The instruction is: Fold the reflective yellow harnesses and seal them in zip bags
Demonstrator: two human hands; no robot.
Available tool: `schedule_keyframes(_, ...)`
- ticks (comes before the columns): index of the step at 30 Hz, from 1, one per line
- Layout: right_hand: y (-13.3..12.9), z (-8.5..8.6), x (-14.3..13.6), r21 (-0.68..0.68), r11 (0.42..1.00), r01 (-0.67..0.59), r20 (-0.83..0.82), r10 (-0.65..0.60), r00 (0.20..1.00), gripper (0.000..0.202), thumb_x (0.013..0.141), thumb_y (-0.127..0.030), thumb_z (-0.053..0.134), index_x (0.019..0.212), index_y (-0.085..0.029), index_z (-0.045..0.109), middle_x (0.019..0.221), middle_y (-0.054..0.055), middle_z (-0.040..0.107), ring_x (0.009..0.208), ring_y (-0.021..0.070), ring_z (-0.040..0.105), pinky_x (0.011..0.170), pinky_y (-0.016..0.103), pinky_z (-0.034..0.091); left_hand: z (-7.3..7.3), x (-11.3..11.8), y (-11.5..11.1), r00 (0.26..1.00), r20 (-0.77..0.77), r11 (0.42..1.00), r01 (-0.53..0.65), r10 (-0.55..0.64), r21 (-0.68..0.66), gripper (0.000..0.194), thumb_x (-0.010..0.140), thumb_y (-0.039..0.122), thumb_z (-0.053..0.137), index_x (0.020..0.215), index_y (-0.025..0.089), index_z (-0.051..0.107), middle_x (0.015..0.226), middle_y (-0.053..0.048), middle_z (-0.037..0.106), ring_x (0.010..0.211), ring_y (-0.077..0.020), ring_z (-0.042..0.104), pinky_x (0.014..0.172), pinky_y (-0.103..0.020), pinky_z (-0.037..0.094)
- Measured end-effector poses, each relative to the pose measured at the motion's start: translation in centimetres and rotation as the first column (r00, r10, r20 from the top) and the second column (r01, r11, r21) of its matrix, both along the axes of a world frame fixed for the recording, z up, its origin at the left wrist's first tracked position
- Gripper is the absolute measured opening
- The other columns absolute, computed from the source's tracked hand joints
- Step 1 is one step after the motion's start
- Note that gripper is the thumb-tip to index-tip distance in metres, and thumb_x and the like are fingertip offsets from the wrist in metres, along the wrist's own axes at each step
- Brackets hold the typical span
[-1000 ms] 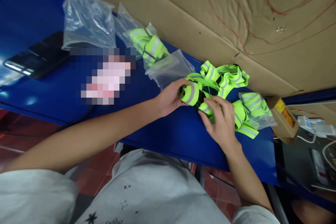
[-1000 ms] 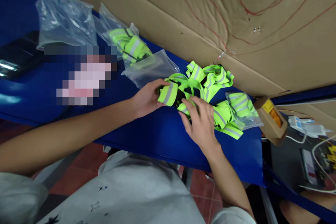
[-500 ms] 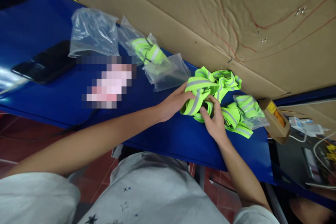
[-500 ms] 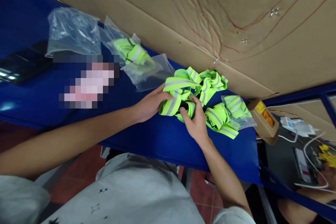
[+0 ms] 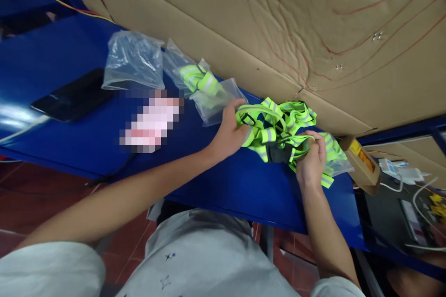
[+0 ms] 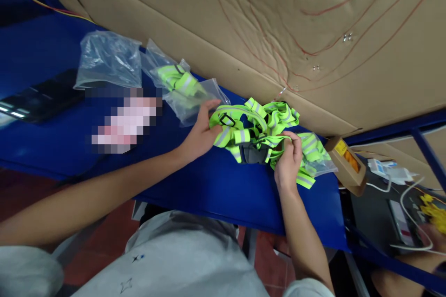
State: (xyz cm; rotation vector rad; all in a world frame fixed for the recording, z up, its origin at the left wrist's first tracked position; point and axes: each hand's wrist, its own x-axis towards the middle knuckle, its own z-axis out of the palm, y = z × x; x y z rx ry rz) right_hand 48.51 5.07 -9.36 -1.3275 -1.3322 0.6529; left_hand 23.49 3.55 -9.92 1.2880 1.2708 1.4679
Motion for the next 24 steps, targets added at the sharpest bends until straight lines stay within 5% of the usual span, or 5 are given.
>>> schedule_keyframes(3,-0.3,0.4,-0.4,0.099,0.991,0.091,-0.024,-0.089,0.996,0.023,0.095,-0.043,0.055,0.103,-0.023,0.063,0.097,0.004,0.066,0.080,0.0162,0.058,0.073,0.029,0.046,0.5,0.2,-1.6,0.873,-0.484,0.900,0.158,0.065,0.406,0.053,0.085,0.018,0.056,0.137,0.025,0.050,0.160,-0.014,0.040,0.151,-0.0315,0.036,0.120,-0.052,0.032)
schedule_keyframes(6,-0.8,0.7,-0.9,0.101,0.992,0.078,0.015,-0.080,0.997,0.024,0.096,-0.045,0.055,0.102,-0.023,0.064,0.096,0.004,0.067,0.080,0.0171,0.059,0.074,0.030,0.047,0.9,0.7,-2.9,0.665,-0.745,0.778,0.441,0.051,0.447,0.035,0.094,0.035,0.061,0.128,0.023,0.061,0.145,-0.013,0.058,0.136,-0.0309,0.052,0.115,-0.050,0.034)
schedule_keyframes(16,-1.3,0.5,-0.7,0.007,1.000,-0.020,-0.034,0.020,0.999,0.030,0.096,-0.052,0.060,0.102,-0.024,0.066,0.096,0.002,0.061,0.077,0.0147,0.058,0.066,0.027,0.050,0.5,1.5,-3.4,0.503,-0.853,0.824,0.416,0.143,0.384,0.033,0.095,0.037,0.063,0.124,0.021,0.065,0.139,-0.013,0.065,0.133,-0.0334,0.057,0.112,-0.056,0.036)
schedule_keyframes(20,-1.1,0.8,0.1,0.027,0.994,-0.105,0.100,0.101,0.990,0.040,0.102,-0.058,0.048,0.116,-0.026,0.066,0.115,0.006,0.066,0.101,0.0215,0.068,0.087,0.037,0.057,1.4,1.2,-3.0,0.611,-0.789,0.853,0.371,0.073,0.366,0.019,0.096,0.027,0.060,0.113,0.019,0.065,0.129,-0.011,0.071,0.125,-0.0289,0.064,0.113,-0.052,0.039)
schedule_keyframes(24,-1.2,2.4,0.9,0.189,0.925,-0.329,0.252,0.278,0.927,0.060,0.101,-0.067,0.047,0.150,-0.033,0.046,0.158,0.010,0.046,0.140,0.0300,0.056,0.115,0.052,0.047,6.4,-0.3,-1.3,0.876,-0.478,0.938,0.214,-0.061,0.273,0.015,0.102,0.033,0.055,0.103,0.020,0.062,0.086,0.000,0.070,0.081,-0.0175,0.068,0.077,-0.032,0.052)
